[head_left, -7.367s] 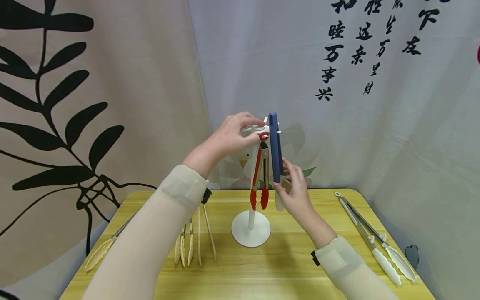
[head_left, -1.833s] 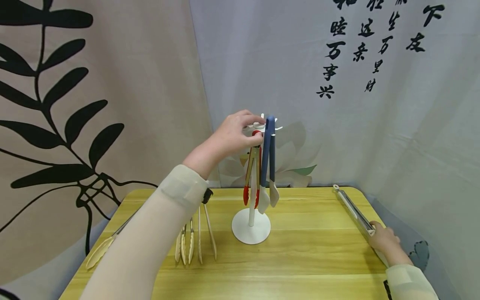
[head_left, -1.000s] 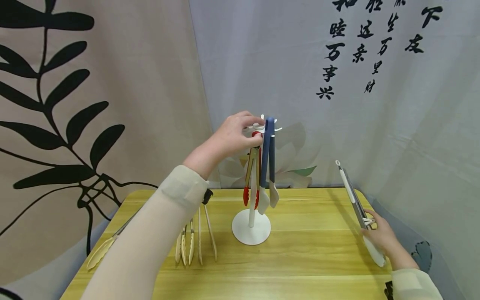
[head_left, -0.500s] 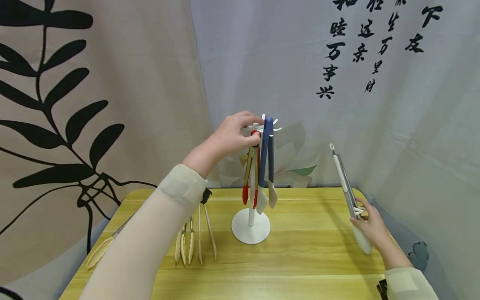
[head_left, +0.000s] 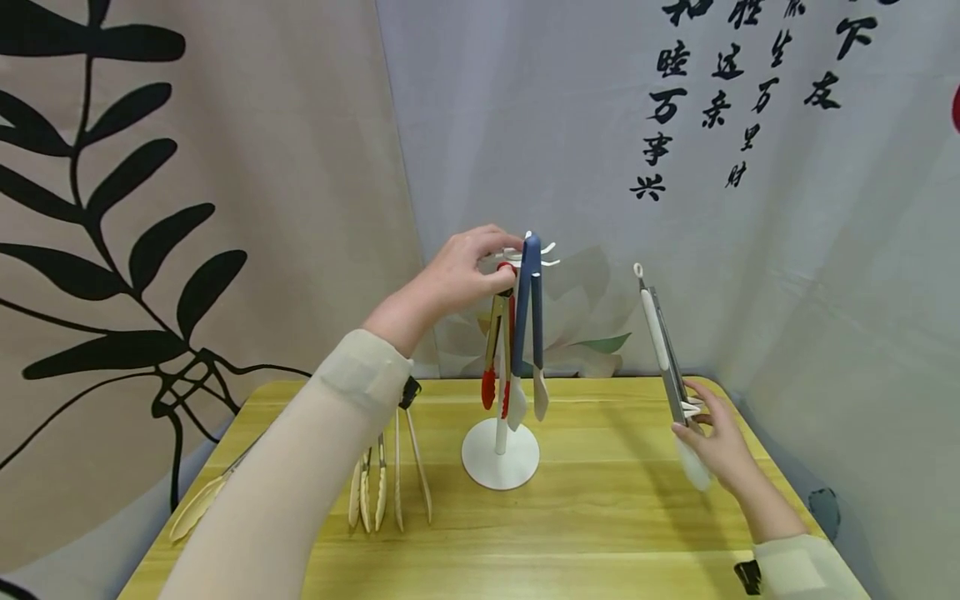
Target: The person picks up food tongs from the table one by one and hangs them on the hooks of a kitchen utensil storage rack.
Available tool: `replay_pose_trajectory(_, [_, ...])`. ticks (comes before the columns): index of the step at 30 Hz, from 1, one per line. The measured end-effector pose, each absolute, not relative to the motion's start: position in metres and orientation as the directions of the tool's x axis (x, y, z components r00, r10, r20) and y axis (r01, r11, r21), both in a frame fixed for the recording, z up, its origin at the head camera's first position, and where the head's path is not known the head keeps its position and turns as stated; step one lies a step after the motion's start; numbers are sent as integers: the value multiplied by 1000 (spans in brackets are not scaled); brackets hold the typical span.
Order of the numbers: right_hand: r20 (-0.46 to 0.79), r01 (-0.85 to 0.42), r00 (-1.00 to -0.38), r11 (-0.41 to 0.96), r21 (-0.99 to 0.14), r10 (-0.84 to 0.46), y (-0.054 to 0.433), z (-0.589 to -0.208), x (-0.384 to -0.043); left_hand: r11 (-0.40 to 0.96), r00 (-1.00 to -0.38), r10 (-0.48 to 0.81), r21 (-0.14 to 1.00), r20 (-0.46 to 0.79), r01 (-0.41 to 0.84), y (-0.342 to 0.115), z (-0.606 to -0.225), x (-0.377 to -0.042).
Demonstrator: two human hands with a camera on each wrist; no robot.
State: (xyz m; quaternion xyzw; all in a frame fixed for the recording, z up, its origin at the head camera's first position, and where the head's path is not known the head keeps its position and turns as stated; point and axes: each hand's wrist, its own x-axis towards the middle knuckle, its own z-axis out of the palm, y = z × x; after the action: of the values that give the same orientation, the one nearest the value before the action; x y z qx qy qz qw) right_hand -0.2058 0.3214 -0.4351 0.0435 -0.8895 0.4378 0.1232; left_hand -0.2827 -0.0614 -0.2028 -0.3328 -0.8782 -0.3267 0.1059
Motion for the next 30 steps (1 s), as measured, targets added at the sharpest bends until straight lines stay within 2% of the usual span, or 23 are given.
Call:
replay_pose_trajectory(9, [316,-264,-949,580,-770,-13,294,-421,-201,599,-760,507,469,405,649,-63,-205,-281])
replay_pose_trajectory(17, [317,-272,-948,540,-797,-10,278,-414,-197,738,-752,438,280,493,614,-57,-202,-271])
replay_pose_trajectory(30, [315,-298,-948,482,-824,-48,265,-411,-196,774,-794,474,250,381,582,-55,-192,-264])
